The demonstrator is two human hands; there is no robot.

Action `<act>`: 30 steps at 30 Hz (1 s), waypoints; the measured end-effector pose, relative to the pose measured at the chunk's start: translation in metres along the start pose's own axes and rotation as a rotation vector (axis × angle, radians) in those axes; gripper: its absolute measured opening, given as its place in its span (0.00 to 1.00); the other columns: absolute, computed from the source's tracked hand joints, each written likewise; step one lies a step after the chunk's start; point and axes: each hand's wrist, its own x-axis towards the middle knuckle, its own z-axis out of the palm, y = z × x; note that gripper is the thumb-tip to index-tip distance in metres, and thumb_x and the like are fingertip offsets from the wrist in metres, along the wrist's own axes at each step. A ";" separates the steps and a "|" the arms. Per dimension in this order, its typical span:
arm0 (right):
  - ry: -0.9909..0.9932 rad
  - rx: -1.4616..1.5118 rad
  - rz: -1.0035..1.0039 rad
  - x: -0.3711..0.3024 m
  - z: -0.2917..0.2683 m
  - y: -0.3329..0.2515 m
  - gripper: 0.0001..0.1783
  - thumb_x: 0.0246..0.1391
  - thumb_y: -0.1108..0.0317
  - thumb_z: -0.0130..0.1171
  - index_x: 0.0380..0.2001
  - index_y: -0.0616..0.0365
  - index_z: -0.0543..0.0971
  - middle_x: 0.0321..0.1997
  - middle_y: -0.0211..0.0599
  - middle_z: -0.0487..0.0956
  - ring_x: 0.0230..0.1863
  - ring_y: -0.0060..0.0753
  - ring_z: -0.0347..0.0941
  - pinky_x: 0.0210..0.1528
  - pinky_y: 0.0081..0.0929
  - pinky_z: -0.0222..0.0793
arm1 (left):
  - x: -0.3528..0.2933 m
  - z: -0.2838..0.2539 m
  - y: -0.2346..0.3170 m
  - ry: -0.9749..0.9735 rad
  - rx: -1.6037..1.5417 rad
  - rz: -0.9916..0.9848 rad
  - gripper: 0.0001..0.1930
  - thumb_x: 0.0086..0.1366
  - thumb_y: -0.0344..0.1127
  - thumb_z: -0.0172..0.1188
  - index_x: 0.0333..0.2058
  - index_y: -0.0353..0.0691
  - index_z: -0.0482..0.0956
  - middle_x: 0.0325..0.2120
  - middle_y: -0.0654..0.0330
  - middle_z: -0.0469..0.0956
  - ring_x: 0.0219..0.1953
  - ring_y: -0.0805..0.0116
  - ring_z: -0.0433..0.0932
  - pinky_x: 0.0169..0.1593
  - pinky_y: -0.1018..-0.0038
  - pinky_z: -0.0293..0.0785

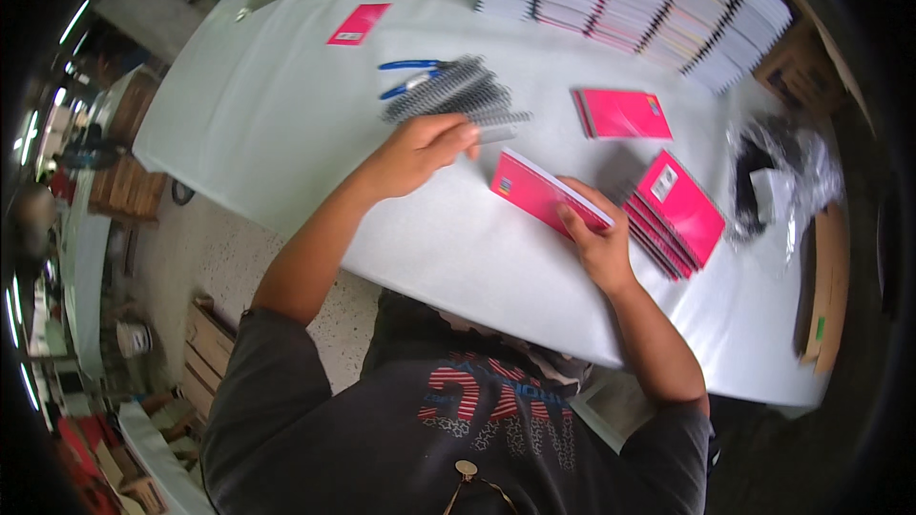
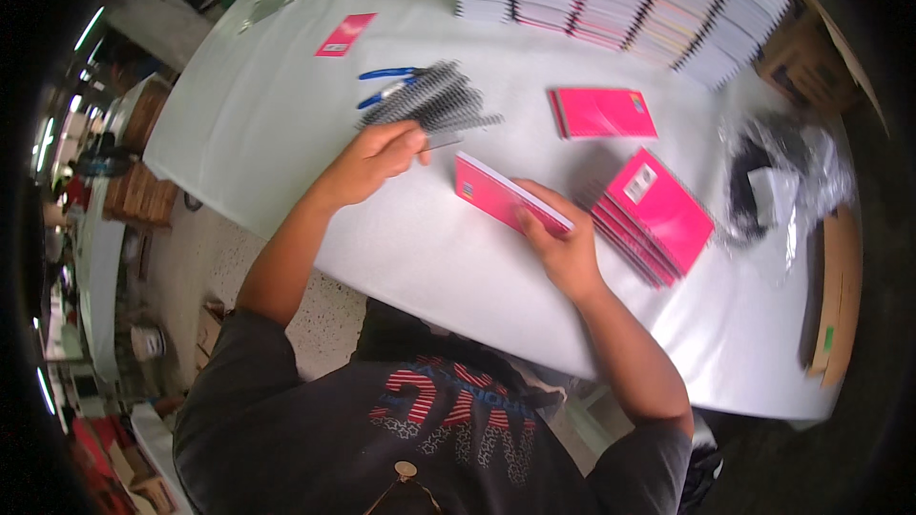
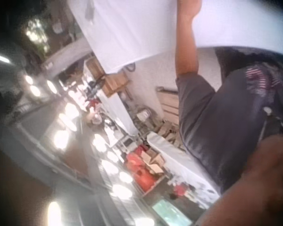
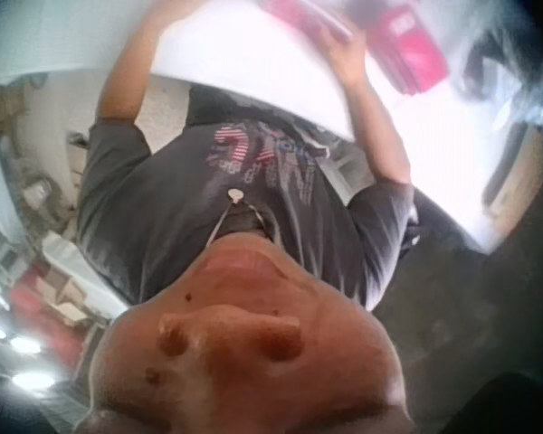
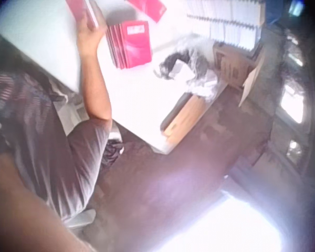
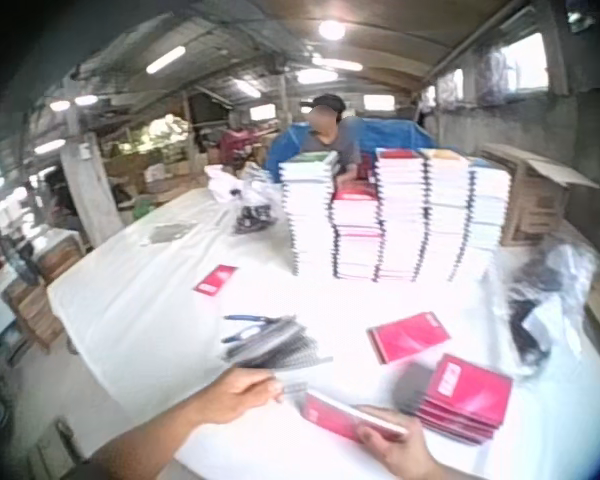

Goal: The person assembles notebooks by aligning paper sheets and covers, then manually threading a spiral binding through the punched holes and tucking the ends of the wire.

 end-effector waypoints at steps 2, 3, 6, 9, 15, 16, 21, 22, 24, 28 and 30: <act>-0.041 0.058 -0.009 -0.001 -0.005 0.003 0.16 0.54 0.74 0.54 0.48 0.62 0.74 0.41 0.30 0.76 0.40 0.16 0.69 0.45 0.17 0.65 | -0.001 0.004 -0.003 -0.042 0.009 -0.034 0.16 0.69 0.42 0.44 0.27 0.39 0.73 0.14 0.72 0.59 0.18 0.84 0.55 0.23 0.84 0.54; -0.021 0.055 0.001 -0.004 -0.008 0.005 0.16 0.54 0.74 0.54 0.48 0.62 0.74 0.41 0.30 0.76 0.40 0.16 0.69 0.45 0.17 0.65 | 0.000 0.007 -0.005 -0.049 0.023 -0.074 0.17 0.69 0.42 0.43 0.26 0.38 0.73 0.13 0.72 0.57 0.18 0.84 0.55 0.23 0.83 0.54; -0.037 0.097 0.016 -0.004 -0.007 0.006 0.16 0.54 0.76 0.54 0.48 0.61 0.74 0.40 0.30 0.76 0.40 0.15 0.68 0.45 0.15 0.64 | -0.001 0.013 -0.009 -0.037 0.078 -0.069 0.18 0.69 0.43 0.44 0.25 0.36 0.72 0.12 0.72 0.57 0.17 0.83 0.54 0.22 0.83 0.53; -0.037 0.088 0.005 -0.004 -0.004 0.006 0.16 0.54 0.76 0.54 0.48 0.61 0.75 0.40 0.30 0.76 0.40 0.15 0.68 0.45 0.15 0.64 | -0.004 0.008 -0.013 -0.046 0.060 -0.090 0.19 0.68 0.44 0.44 0.25 0.36 0.72 0.12 0.72 0.56 0.16 0.83 0.53 0.21 0.83 0.52; -0.046 0.070 -0.039 -0.003 -0.004 0.007 0.15 0.55 0.76 0.54 0.47 0.61 0.75 0.42 0.31 0.77 0.40 0.17 0.69 0.45 0.16 0.65 | -0.001 0.005 -0.004 -0.022 0.043 -0.244 0.17 0.67 0.43 0.46 0.25 0.37 0.72 0.12 0.72 0.60 0.16 0.84 0.56 0.21 0.84 0.54; -0.072 0.079 -0.035 -0.003 -0.004 0.007 0.15 0.55 0.76 0.54 0.47 0.62 0.75 0.42 0.32 0.78 0.41 0.17 0.69 0.46 0.16 0.65 | 0.000 0.005 -0.002 -0.022 0.032 -0.322 0.15 0.67 0.41 0.48 0.26 0.37 0.72 0.13 0.71 0.62 0.17 0.84 0.58 0.22 0.84 0.55; -0.124 0.072 -0.030 -0.004 -0.007 0.003 0.15 0.55 0.74 0.55 0.47 0.62 0.75 0.43 0.33 0.78 0.42 0.18 0.69 0.48 0.18 0.64 | 0.006 0.001 -0.013 0.071 -0.008 0.012 0.06 0.63 0.34 0.54 0.32 0.38 0.72 0.19 0.69 0.67 0.22 0.84 0.63 0.26 0.85 0.60; -0.120 0.072 -0.018 -0.004 -0.007 0.003 0.15 0.55 0.75 0.55 0.47 0.62 0.75 0.43 0.33 0.78 0.43 0.18 0.69 0.48 0.18 0.64 | 0.008 0.000 -0.009 0.045 0.036 0.087 0.05 0.62 0.32 0.56 0.34 0.38 0.73 0.20 0.69 0.67 0.23 0.84 0.64 0.27 0.85 0.61; -0.114 0.072 -0.006 -0.004 -0.007 0.001 0.15 0.55 0.75 0.55 0.47 0.62 0.75 0.44 0.34 0.78 0.43 0.18 0.69 0.48 0.18 0.64 | 0.006 0.001 0.001 0.007 0.109 0.012 0.06 0.63 0.33 0.54 0.35 0.38 0.73 0.20 0.69 0.67 0.23 0.84 0.64 0.26 0.86 0.61; -0.117 0.090 -0.039 -0.004 -0.007 0.000 0.16 0.55 0.75 0.54 0.48 0.61 0.74 0.44 0.33 0.77 0.44 0.18 0.69 0.49 0.18 0.64 | 0.003 -0.008 0.008 -0.187 -0.069 -0.381 0.11 0.67 0.38 0.48 0.37 0.37 0.72 0.23 0.69 0.68 0.21 0.84 0.63 0.25 0.86 0.59; -0.123 0.082 -0.046 -0.005 -0.006 -0.002 0.16 0.55 0.75 0.54 0.48 0.60 0.74 0.44 0.33 0.77 0.44 0.18 0.69 0.50 0.18 0.63 | -0.005 -0.011 0.003 -0.102 -0.209 -0.436 0.13 0.68 0.40 0.45 0.38 0.36 0.72 0.27 0.66 0.69 0.25 0.82 0.66 0.29 0.85 0.62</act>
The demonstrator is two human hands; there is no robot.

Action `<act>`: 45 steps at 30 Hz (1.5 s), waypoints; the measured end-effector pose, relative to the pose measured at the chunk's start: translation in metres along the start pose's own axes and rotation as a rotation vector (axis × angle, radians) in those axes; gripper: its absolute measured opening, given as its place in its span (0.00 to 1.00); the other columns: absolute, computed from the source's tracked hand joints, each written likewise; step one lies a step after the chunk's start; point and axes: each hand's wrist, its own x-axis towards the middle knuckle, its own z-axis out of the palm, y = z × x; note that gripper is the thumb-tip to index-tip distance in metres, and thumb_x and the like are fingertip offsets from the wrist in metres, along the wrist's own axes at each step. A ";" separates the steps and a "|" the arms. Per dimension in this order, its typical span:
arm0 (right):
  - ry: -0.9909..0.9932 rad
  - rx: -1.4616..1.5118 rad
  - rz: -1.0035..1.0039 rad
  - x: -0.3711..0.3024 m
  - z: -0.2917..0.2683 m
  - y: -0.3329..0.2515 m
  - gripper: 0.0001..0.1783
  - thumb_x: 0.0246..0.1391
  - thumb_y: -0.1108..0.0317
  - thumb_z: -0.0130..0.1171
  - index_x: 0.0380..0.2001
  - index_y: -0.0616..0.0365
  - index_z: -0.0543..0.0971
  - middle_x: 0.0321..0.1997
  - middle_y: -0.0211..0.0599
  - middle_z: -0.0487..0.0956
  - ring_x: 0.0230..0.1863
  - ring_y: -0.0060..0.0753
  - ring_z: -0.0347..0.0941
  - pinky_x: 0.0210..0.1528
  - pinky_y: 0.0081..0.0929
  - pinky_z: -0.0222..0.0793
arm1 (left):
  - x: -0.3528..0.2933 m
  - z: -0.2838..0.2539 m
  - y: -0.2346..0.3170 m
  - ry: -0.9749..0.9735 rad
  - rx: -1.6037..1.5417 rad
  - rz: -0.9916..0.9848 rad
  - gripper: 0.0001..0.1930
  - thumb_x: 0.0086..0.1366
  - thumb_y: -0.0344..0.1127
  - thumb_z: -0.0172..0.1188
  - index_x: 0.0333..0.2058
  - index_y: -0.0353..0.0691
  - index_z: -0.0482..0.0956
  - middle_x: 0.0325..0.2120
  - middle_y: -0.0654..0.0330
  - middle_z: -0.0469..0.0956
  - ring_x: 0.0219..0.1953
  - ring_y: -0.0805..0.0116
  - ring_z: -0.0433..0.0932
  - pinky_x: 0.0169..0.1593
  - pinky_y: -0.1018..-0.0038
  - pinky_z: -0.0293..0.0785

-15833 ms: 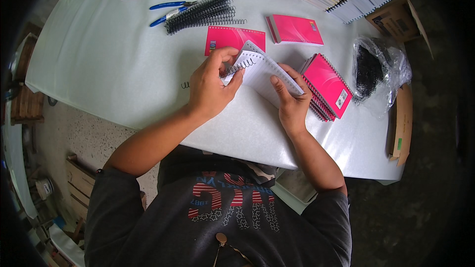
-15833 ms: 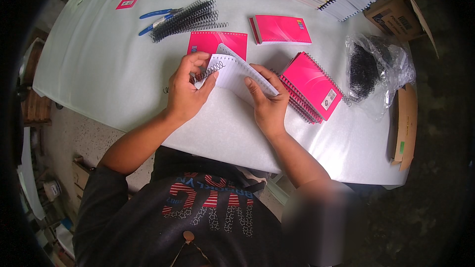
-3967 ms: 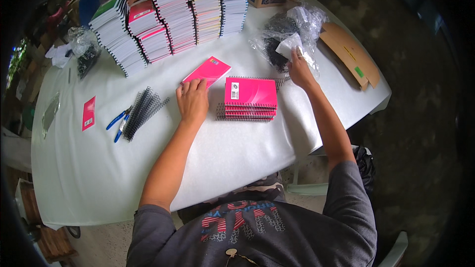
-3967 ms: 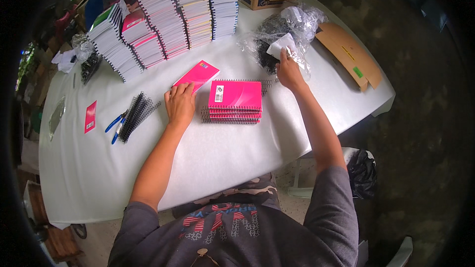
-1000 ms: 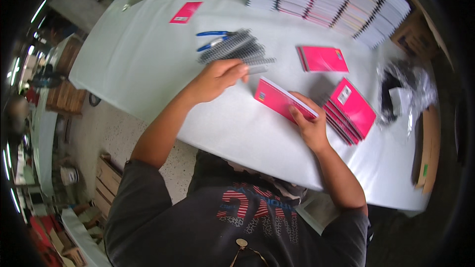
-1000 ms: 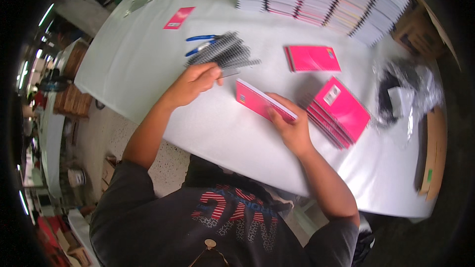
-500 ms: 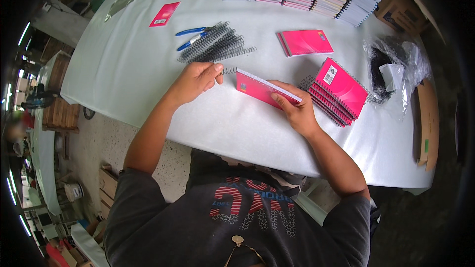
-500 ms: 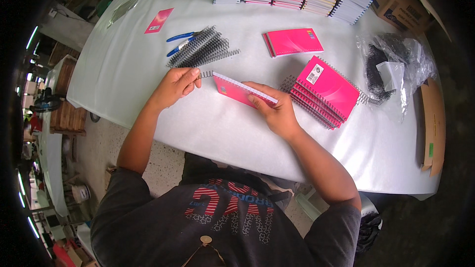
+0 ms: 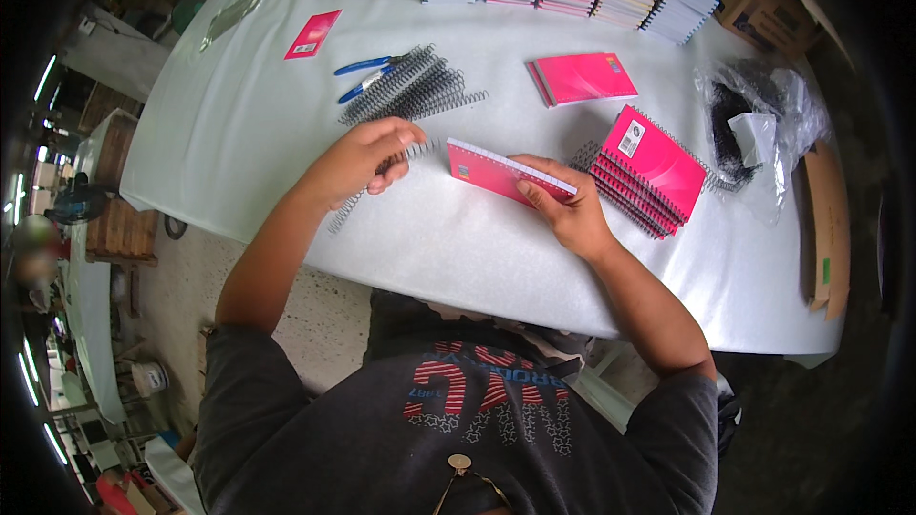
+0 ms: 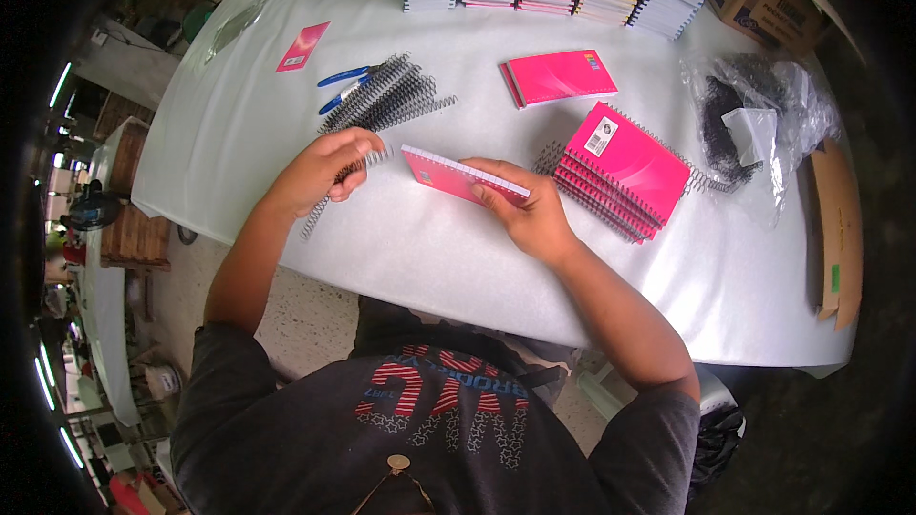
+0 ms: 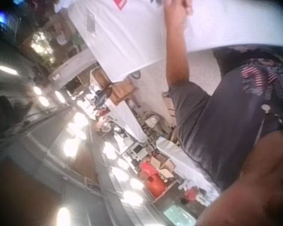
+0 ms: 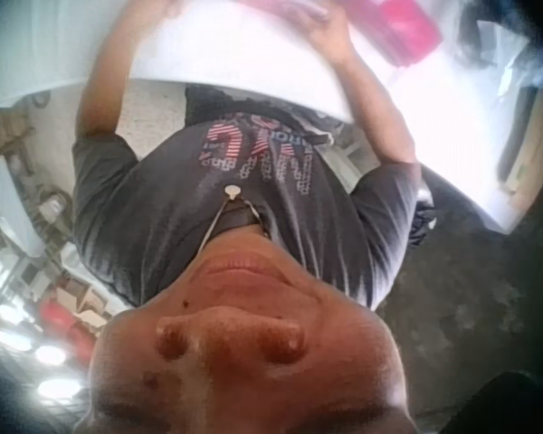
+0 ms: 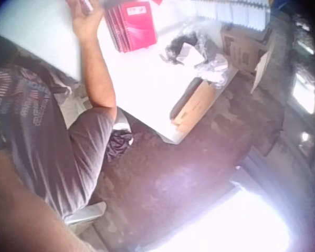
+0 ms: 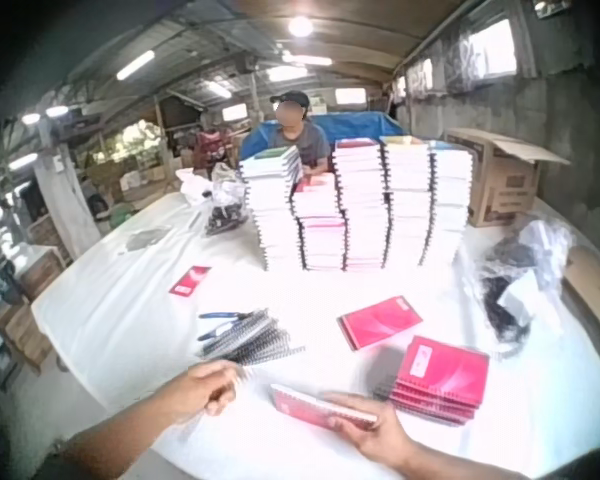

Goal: The person assembles notebooks by aligning paper sheets and covers, then manually threading a spiral binding through the punched holes and tucking the ends of the wire.

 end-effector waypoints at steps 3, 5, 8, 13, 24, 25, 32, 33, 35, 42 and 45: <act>0.111 0.004 -0.051 0.000 0.002 -0.003 0.17 0.54 0.77 0.53 0.48 0.59 0.74 0.45 0.32 0.77 0.45 0.19 0.69 0.50 0.18 0.63 | -0.005 0.015 -0.022 0.343 -0.168 0.046 0.11 0.66 0.35 0.44 0.41 0.36 0.72 0.36 0.61 0.70 0.36 0.75 0.69 0.39 0.79 0.66; -0.029 -0.010 -0.070 0.000 -0.003 0.004 0.17 0.53 0.78 0.53 0.48 0.60 0.75 0.45 0.33 0.77 0.46 0.20 0.69 0.51 0.19 0.63 | -0.012 0.021 -0.035 0.628 -0.171 0.139 0.10 0.64 0.28 0.45 0.42 0.37 0.73 0.40 0.57 0.70 0.43 0.69 0.70 0.46 0.75 0.67; -0.028 -0.036 -0.062 0.000 -0.003 0.000 0.17 0.53 0.79 0.53 0.47 0.60 0.75 0.46 0.34 0.77 0.46 0.21 0.69 0.51 0.19 0.63 | -0.033 0.010 -0.043 0.202 0.892 0.542 0.26 0.42 0.13 0.46 0.40 0.44 0.76 0.49 0.57 0.66 0.52 0.56 0.63 0.57 0.68 0.59; -0.002 -0.008 -0.052 -0.001 -0.001 0.004 0.16 0.53 0.79 0.52 0.47 0.59 0.75 0.45 0.35 0.77 0.46 0.21 0.69 0.50 0.19 0.63 | -0.040 0.017 -0.043 0.012 0.987 0.582 0.21 0.45 0.14 0.45 0.35 0.43 0.77 0.44 0.58 0.69 0.53 0.58 0.63 0.54 0.68 0.61; 0.003 -0.003 0.003 0.000 -0.002 0.005 0.18 0.53 0.79 0.52 0.49 0.59 0.74 0.45 0.33 0.77 0.42 0.17 0.69 0.46 0.16 0.65 | -0.019 0.030 -0.011 0.292 0.516 0.452 0.10 0.66 0.36 0.48 0.33 0.34 0.70 0.23 0.61 0.69 0.26 0.77 0.65 0.34 0.80 0.64; 0.007 0.007 0.003 0.001 -0.001 0.005 0.18 0.53 0.79 0.52 0.49 0.59 0.75 0.45 0.33 0.77 0.43 0.17 0.69 0.47 0.16 0.65 | -0.014 0.026 -0.016 0.274 0.546 0.446 0.11 0.66 0.39 0.49 0.33 0.35 0.71 0.21 0.60 0.70 0.24 0.75 0.66 0.32 0.78 0.65; 0.005 0.004 -0.057 0.001 -0.001 0.005 0.16 0.54 0.76 0.55 0.48 0.58 0.76 0.43 0.32 0.77 0.41 0.17 0.69 0.46 0.16 0.64 | 0.007 0.023 -0.017 0.239 0.491 0.380 0.12 0.65 0.41 0.52 0.33 0.37 0.73 0.20 0.63 0.71 0.20 0.75 0.64 0.30 0.78 0.65; 0.007 0.004 -0.057 0.001 -0.002 0.005 0.16 0.54 0.76 0.55 0.48 0.58 0.76 0.43 0.32 0.77 0.41 0.17 0.69 0.46 0.16 0.64 | 0.008 0.024 -0.013 0.237 0.492 0.381 0.12 0.65 0.41 0.52 0.33 0.37 0.73 0.20 0.63 0.71 0.20 0.75 0.64 0.30 0.78 0.65; -0.039 -0.016 -0.053 0.001 -0.003 0.003 0.16 0.54 0.75 0.55 0.48 0.58 0.75 0.46 0.34 0.77 0.44 0.19 0.69 0.49 0.17 0.63 | 0.008 0.025 -0.004 0.152 0.147 0.344 0.10 0.64 0.40 0.54 0.34 0.39 0.74 0.23 0.63 0.72 0.25 0.76 0.66 0.32 0.78 0.65; 0.048 0.028 -0.042 0.001 0.004 0.002 0.16 0.53 0.78 0.54 0.47 0.58 0.76 0.45 0.36 0.79 0.43 0.20 0.72 0.48 0.18 0.66 | 0.008 0.023 0.014 0.292 0.949 0.800 0.11 0.58 0.32 0.58 0.39 0.36 0.72 0.38 0.62 0.73 0.38 0.69 0.71 0.45 0.72 0.66; -0.045 -0.054 -0.010 -0.002 0.001 0.009 0.16 0.53 0.78 0.54 0.47 0.58 0.76 0.43 0.37 0.79 0.41 0.20 0.73 0.45 0.19 0.68 | 0.002 0.023 0.029 0.016 1.074 0.622 0.10 0.56 0.32 0.59 0.37 0.37 0.73 0.38 0.61 0.73 0.39 0.63 0.71 0.48 0.68 0.62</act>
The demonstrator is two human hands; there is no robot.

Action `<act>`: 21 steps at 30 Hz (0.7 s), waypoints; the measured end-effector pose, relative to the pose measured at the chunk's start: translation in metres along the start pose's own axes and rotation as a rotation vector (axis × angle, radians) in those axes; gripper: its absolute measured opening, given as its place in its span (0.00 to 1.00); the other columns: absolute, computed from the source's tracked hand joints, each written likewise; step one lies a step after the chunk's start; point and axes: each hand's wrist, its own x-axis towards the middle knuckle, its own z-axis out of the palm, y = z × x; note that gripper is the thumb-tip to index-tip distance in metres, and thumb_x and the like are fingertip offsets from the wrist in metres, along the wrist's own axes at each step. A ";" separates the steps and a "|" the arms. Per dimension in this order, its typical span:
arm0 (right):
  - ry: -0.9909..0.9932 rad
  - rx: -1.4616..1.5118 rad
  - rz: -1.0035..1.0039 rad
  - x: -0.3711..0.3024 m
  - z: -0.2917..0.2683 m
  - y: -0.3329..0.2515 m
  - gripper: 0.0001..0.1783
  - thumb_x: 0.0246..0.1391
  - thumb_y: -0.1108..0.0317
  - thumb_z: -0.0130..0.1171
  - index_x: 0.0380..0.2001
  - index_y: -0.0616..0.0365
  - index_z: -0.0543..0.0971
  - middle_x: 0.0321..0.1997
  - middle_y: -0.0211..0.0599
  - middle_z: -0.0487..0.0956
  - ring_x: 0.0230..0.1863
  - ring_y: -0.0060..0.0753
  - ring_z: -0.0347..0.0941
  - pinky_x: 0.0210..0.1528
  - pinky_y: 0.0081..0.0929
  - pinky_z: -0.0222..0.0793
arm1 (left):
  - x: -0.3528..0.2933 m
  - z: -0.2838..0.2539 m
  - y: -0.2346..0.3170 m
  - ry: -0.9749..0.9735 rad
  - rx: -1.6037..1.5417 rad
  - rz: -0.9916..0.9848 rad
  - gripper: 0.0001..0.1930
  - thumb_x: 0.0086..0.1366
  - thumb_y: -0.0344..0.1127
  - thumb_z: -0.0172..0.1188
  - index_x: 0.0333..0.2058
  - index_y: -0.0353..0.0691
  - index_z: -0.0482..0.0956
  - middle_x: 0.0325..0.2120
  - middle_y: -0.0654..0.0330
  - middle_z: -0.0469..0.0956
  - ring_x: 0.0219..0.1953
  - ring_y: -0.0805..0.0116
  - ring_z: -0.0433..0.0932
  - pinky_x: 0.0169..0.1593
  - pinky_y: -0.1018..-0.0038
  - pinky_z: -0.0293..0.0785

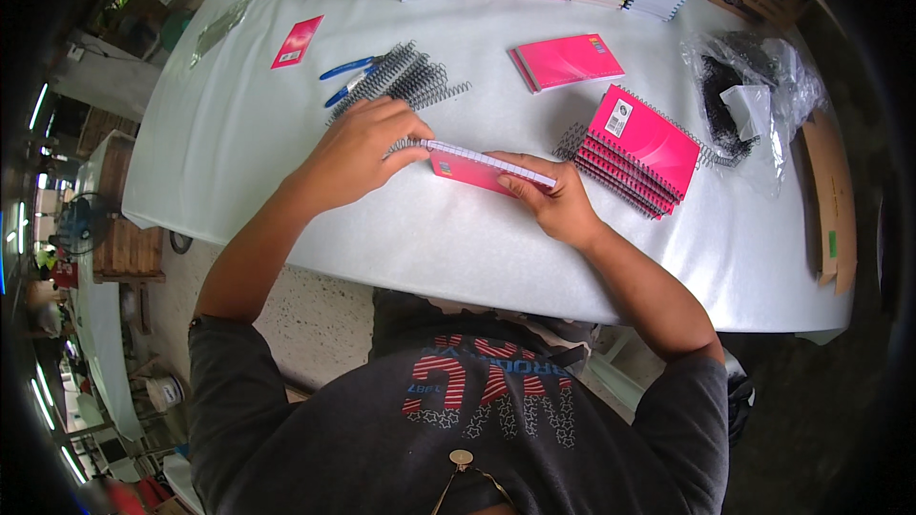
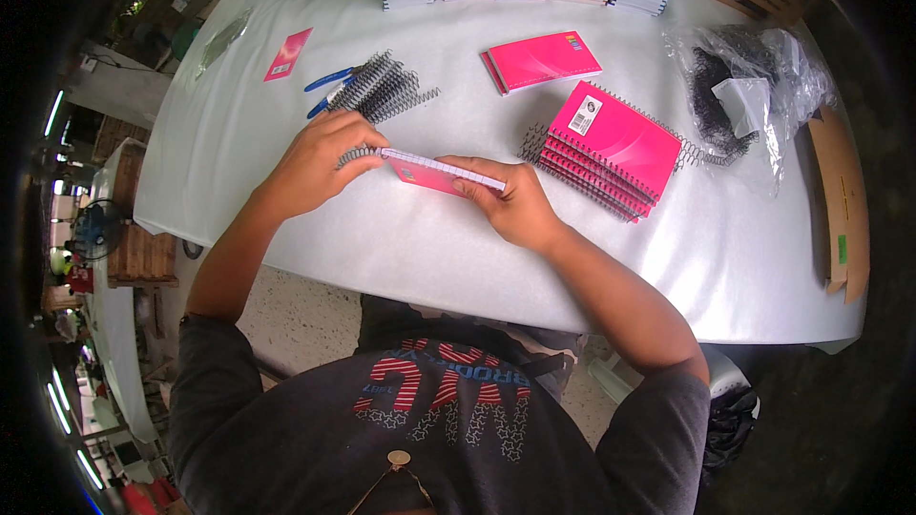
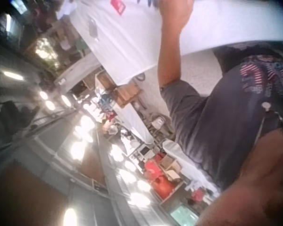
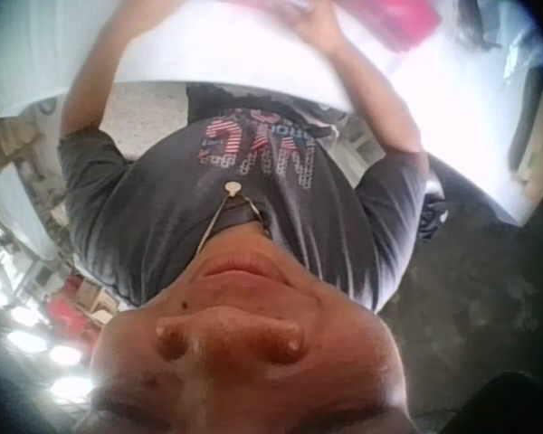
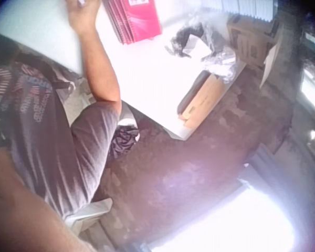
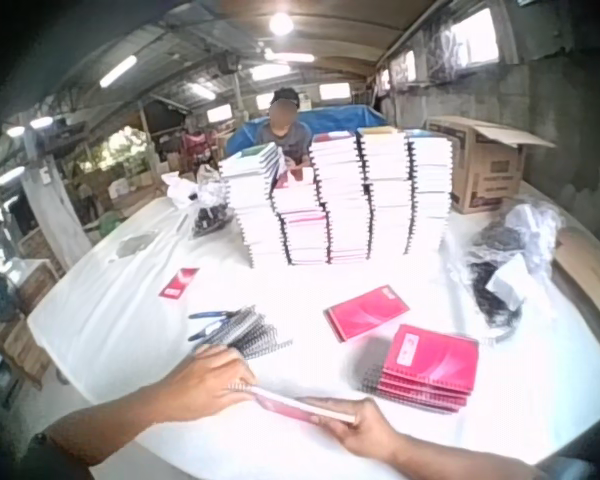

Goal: The person assembles notebooks by aligning paper sheets and covers, then manually threading a spiral binding through the punched holes and tucking the ends of the wire.

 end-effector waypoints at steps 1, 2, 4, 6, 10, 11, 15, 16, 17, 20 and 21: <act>0.012 -0.009 -0.005 0.000 0.001 -0.001 0.16 0.53 0.78 0.54 0.47 0.58 0.76 0.43 0.37 0.80 0.40 0.20 0.74 0.44 0.19 0.69 | 0.002 -0.001 0.007 0.095 0.085 0.036 0.10 0.55 0.33 0.60 0.35 0.38 0.73 0.35 0.60 0.73 0.39 0.62 0.71 0.48 0.69 0.61; 0.025 -0.019 -0.010 -0.001 0.003 -0.001 0.16 0.53 0.78 0.54 0.47 0.58 0.76 0.43 0.38 0.80 0.39 0.21 0.74 0.44 0.19 0.69 | 0.003 -0.001 0.011 0.190 0.169 0.072 0.09 0.54 0.34 0.61 0.33 0.39 0.74 0.33 0.60 0.74 0.39 0.62 0.71 0.48 0.69 0.60; 0.031 -0.047 -0.023 -0.002 0.003 -0.003 0.17 0.53 0.78 0.54 0.47 0.57 0.76 0.43 0.39 0.79 0.39 0.21 0.75 0.43 0.19 0.70 | 0.002 -0.004 0.009 0.098 0.194 0.091 0.10 0.53 0.34 0.62 0.34 0.40 0.74 0.33 0.60 0.74 0.40 0.62 0.71 0.48 0.69 0.60; 0.037 -0.074 -0.036 -0.003 0.004 -0.006 0.17 0.53 0.78 0.54 0.47 0.57 0.76 0.44 0.40 0.79 0.39 0.22 0.75 0.43 0.19 0.70 | 0.003 -0.008 0.013 0.005 0.220 0.109 0.12 0.52 0.35 0.63 0.34 0.41 0.73 0.33 0.60 0.74 0.41 0.63 0.70 0.48 0.69 0.59; 0.024 -0.109 -0.108 -0.004 0.003 -0.007 0.17 0.51 0.79 0.54 0.46 0.57 0.76 0.43 0.42 0.79 0.38 0.26 0.76 0.42 0.20 0.70 | 0.007 -0.008 0.027 0.056 0.214 0.021 0.12 0.52 0.34 0.63 0.36 0.41 0.73 0.35 0.62 0.74 0.42 0.64 0.70 0.49 0.68 0.59; 0.030 -0.122 -0.115 -0.004 0.003 -0.007 0.18 0.51 0.79 0.54 0.46 0.57 0.76 0.43 0.43 0.79 0.38 0.27 0.77 0.41 0.21 0.70 | 0.007 -0.006 0.028 0.210 0.207 0.099 0.12 0.53 0.33 0.62 0.36 0.41 0.73 0.36 0.62 0.74 0.43 0.64 0.70 0.49 0.68 0.59; 0.010 -0.077 0.005 -0.005 0.004 -0.010 0.18 0.51 0.79 0.54 0.47 0.56 0.76 0.42 0.42 0.79 0.40 0.29 0.77 0.43 0.22 0.70 | 0.006 -0.029 0.021 -0.097 0.168 0.072 0.10 0.56 0.32 0.58 0.38 0.40 0.73 0.38 0.60 0.74 0.46 0.62 0.69 0.50 0.68 0.59; 0.037 -0.052 -0.099 -0.005 0.009 -0.009 0.17 0.53 0.77 0.54 0.47 0.58 0.75 0.43 0.39 0.79 0.40 0.23 0.74 0.44 0.20 0.69 | 0.009 -0.033 0.022 -0.218 0.099 -0.016 0.10 0.58 0.32 0.57 0.39 0.40 0.73 0.38 0.60 0.74 0.46 0.61 0.69 0.50 0.67 0.59; 0.064 -0.027 -0.204 -0.004 0.011 -0.008 0.16 0.55 0.75 0.54 0.48 0.59 0.75 0.43 0.35 0.79 0.40 0.18 0.71 0.45 0.18 0.68 | 0.011 -0.035 0.022 -0.339 0.029 -0.105 0.10 0.59 0.32 0.55 0.39 0.40 0.73 0.39 0.59 0.74 0.47 0.60 0.69 0.51 0.67 0.59; -0.055 -0.036 -0.114 -0.003 0.006 -0.003 0.17 0.55 0.75 0.54 0.49 0.59 0.74 0.44 0.35 0.78 0.40 0.18 0.71 0.45 0.18 0.67 | 0.004 -0.017 0.013 -0.037 0.121 0.116 0.08 0.60 0.32 0.52 0.37 0.39 0.74 0.35 0.58 0.75 0.43 0.59 0.71 0.50 0.68 0.60; -0.053 -0.036 -0.116 -0.003 0.005 -0.004 0.17 0.55 0.75 0.54 0.49 0.59 0.74 0.44 0.35 0.78 0.40 0.18 0.71 0.45 0.18 0.67 | 0.002 -0.018 0.009 -0.038 0.123 0.117 0.08 0.60 0.32 0.52 0.37 0.39 0.74 0.35 0.58 0.75 0.43 0.59 0.71 0.50 0.68 0.60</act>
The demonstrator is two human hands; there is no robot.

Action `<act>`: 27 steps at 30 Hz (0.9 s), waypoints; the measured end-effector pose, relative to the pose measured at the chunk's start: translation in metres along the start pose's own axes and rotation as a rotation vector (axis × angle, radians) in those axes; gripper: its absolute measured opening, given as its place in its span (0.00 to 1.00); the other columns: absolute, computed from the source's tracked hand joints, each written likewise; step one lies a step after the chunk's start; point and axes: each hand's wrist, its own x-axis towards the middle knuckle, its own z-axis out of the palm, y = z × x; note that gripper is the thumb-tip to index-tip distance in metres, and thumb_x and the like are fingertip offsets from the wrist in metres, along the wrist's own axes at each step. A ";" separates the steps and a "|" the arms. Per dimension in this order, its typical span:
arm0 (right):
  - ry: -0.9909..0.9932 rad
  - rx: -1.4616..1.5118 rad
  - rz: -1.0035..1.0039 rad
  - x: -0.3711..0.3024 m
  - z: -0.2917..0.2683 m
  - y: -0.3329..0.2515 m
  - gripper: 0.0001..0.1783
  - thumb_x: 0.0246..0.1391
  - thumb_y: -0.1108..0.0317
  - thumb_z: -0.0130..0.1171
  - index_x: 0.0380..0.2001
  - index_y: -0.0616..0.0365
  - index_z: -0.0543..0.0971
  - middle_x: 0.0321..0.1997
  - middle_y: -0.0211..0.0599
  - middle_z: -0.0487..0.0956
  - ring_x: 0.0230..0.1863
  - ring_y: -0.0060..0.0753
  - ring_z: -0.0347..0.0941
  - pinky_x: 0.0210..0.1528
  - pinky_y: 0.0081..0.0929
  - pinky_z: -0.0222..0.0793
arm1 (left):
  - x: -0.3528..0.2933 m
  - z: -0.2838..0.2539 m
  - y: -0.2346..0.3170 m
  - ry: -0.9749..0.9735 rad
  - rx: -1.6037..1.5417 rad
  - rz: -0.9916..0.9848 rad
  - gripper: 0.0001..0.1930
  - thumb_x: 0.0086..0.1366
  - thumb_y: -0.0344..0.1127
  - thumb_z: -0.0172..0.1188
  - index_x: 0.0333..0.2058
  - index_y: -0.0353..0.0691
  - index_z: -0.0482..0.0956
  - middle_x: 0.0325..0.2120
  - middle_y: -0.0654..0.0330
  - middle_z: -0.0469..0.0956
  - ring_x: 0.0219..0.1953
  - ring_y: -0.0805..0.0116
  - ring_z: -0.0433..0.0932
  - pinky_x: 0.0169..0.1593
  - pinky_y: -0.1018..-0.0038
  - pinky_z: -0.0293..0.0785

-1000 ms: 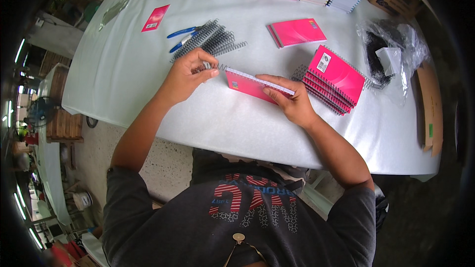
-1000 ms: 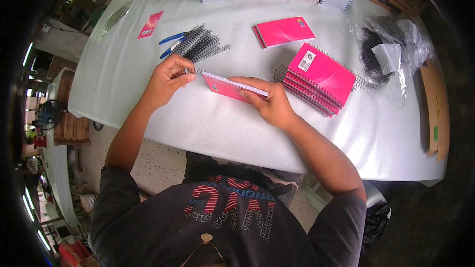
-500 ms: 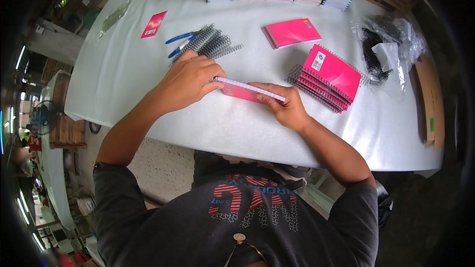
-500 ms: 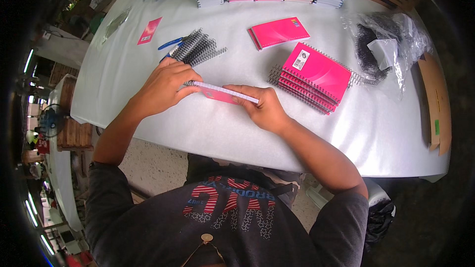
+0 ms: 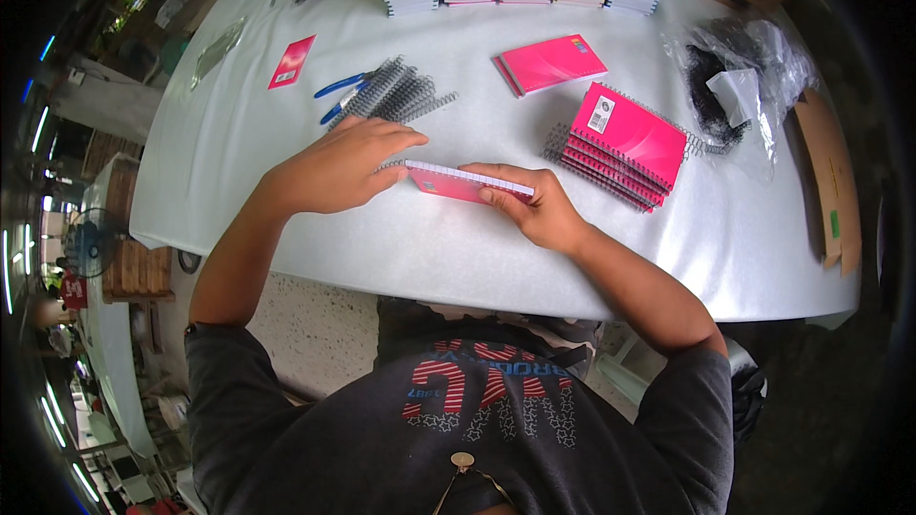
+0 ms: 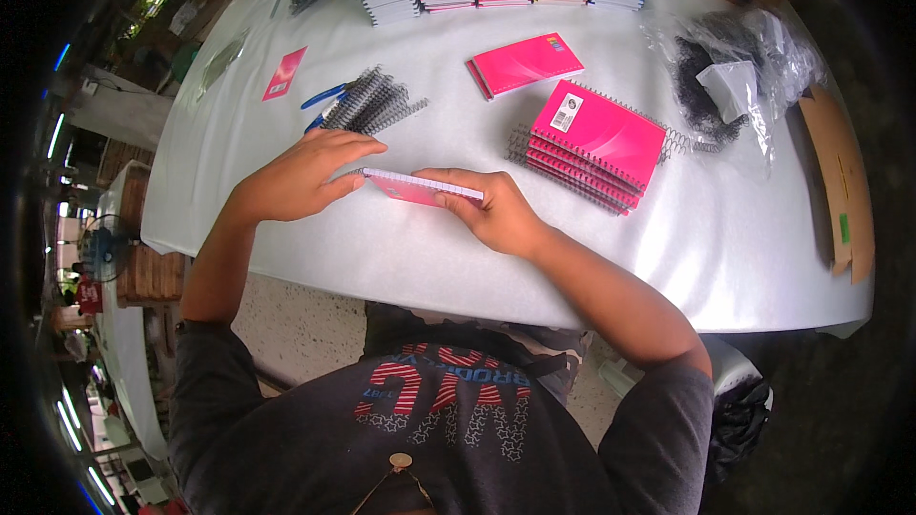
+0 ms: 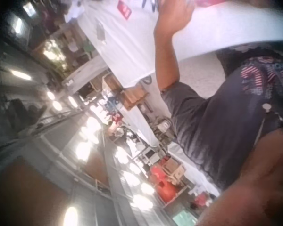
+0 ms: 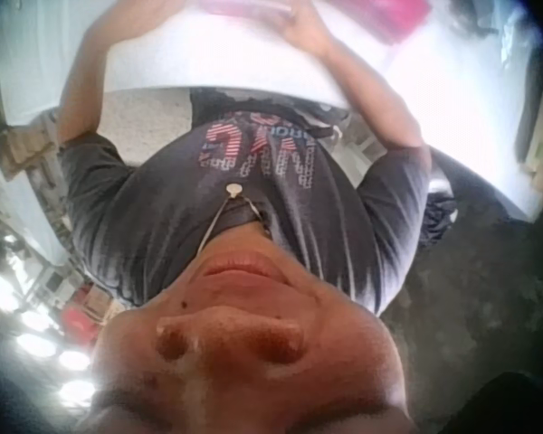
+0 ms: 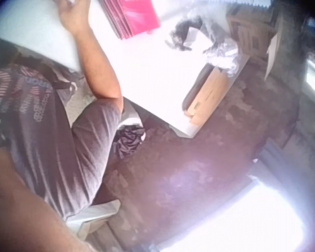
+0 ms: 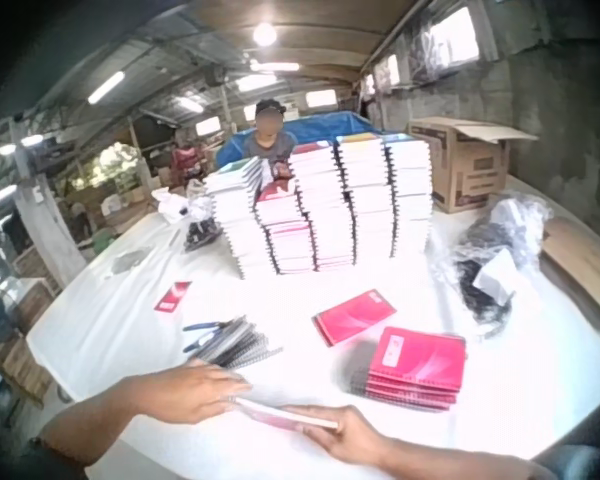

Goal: The person assembles notebooks by aligning paper sheets and covers, then manually threading a spiral binding through the punched holes and tucking the ends of the wire.

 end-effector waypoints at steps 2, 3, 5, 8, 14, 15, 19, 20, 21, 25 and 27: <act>-0.023 0.029 0.080 0.001 -0.002 -0.001 0.16 0.55 0.74 0.54 0.49 0.59 0.74 0.43 0.35 0.79 0.40 0.18 0.71 0.45 0.18 0.67 | 0.004 -0.007 -0.002 -0.253 -0.059 -0.085 0.08 0.60 0.34 0.53 0.36 0.39 0.75 0.33 0.57 0.76 0.40 0.58 0.72 0.49 0.69 0.61; -0.019 0.028 0.081 0.000 -0.002 0.000 0.16 0.55 0.74 0.54 0.49 0.59 0.74 0.43 0.35 0.79 0.40 0.18 0.71 0.45 0.18 0.67 | 0.007 -0.008 0.001 -0.255 -0.058 -0.080 0.08 0.60 0.34 0.53 0.36 0.39 0.75 0.33 0.57 0.76 0.40 0.58 0.72 0.49 0.69 0.61; -0.010 -0.026 0.017 -0.001 -0.002 0.001 0.18 0.53 0.75 0.55 0.49 0.57 0.74 0.41 0.42 0.79 0.36 0.26 0.75 0.43 0.22 0.69 | 0.013 -0.010 0.012 -0.225 -0.043 -0.199 0.09 0.58 0.35 0.57 0.36 0.39 0.75 0.32 0.57 0.75 0.40 0.59 0.72 0.48 0.70 0.61; 0.008 -0.005 0.020 -0.002 0.000 0.004 0.17 0.53 0.75 0.54 0.48 0.57 0.74 0.40 0.42 0.79 0.36 0.25 0.75 0.42 0.22 0.69 | 0.005 0.006 0.009 0.077 -0.034 -0.102 0.10 0.53 0.34 0.62 0.33 0.39 0.75 0.29 0.58 0.75 0.38 0.59 0.72 0.47 0.68 0.63; -0.002 -0.035 -0.028 -0.003 0.000 0.005 0.18 0.53 0.76 0.54 0.48 0.58 0.74 0.40 0.43 0.79 0.38 0.30 0.76 0.43 0.22 0.69 | 0.006 -0.007 0.009 -0.181 -0.121 -0.237 0.11 0.51 0.32 0.64 0.32 0.39 0.72 0.31 0.58 0.73 0.37 0.59 0.72 0.45 0.67 0.65; 0.000 -0.037 -0.030 -0.003 -0.001 0.003 0.18 0.53 0.76 0.54 0.48 0.58 0.74 0.40 0.43 0.79 0.38 0.30 0.76 0.43 0.22 0.69 | 0.007 -0.006 0.011 -0.180 -0.120 -0.234 0.11 0.51 0.32 0.64 0.32 0.39 0.72 0.31 0.58 0.73 0.37 0.59 0.72 0.45 0.67 0.65; -0.012 -0.036 -0.032 -0.002 0.000 -0.004 0.19 0.52 0.78 0.53 0.49 0.57 0.74 0.43 0.44 0.78 0.40 0.32 0.76 0.45 0.23 0.68 | 0.001 -0.001 0.008 -0.005 -0.062 -0.158 0.11 0.53 0.32 0.63 0.34 0.38 0.73 0.30 0.57 0.73 0.37 0.60 0.72 0.45 0.67 0.64; 0.013 -0.016 -0.077 -0.002 0.001 -0.004 0.19 0.52 0.78 0.53 0.49 0.57 0.73 0.43 0.44 0.78 0.41 0.33 0.76 0.46 0.23 0.68 | -0.001 -0.001 0.007 -0.020 -0.126 -0.179 0.10 0.54 0.33 0.62 0.34 0.37 0.74 0.30 0.57 0.73 0.37 0.60 0.71 0.45 0.67 0.64; 0.011 -0.014 -0.077 -0.002 0.002 -0.002 0.19 0.52 0.78 0.53 0.49 0.57 0.73 0.43 0.44 0.78 0.41 0.33 0.76 0.46 0.23 0.68 | 0.000 -0.003 0.006 -0.020 -0.125 -0.182 0.10 0.54 0.33 0.62 0.34 0.37 0.74 0.30 0.57 0.73 0.37 0.60 0.71 0.45 0.67 0.64; -0.004 -0.010 -0.036 -0.002 0.000 0.000 0.20 0.52 0.79 0.52 0.50 0.57 0.73 0.44 0.44 0.78 0.43 0.33 0.76 0.47 0.23 0.68 | 0.003 -0.004 0.000 -0.183 -0.143 -0.171 0.08 0.58 0.33 0.58 0.34 0.37 0.74 0.31 0.56 0.73 0.36 0.61 0.72 0.46 0.68 0.64; -0.005 -0.002 -0.032 -0.002 0.001 0.000 0.20 0.51 0.80 0.52 0.50 0.57 0.73 0.45 0.44 0.78 0.43 0.33 0.76 0.47 0.23 0.68 | 0.000 0.000 -0.005 -0.170 -0.129 -0.137 0.08 0.59 0.33 0.57 0.34 0.36 0.74 0.31 0.56 0.73 0.34 0.61 0.72 0.46 0.68 0.64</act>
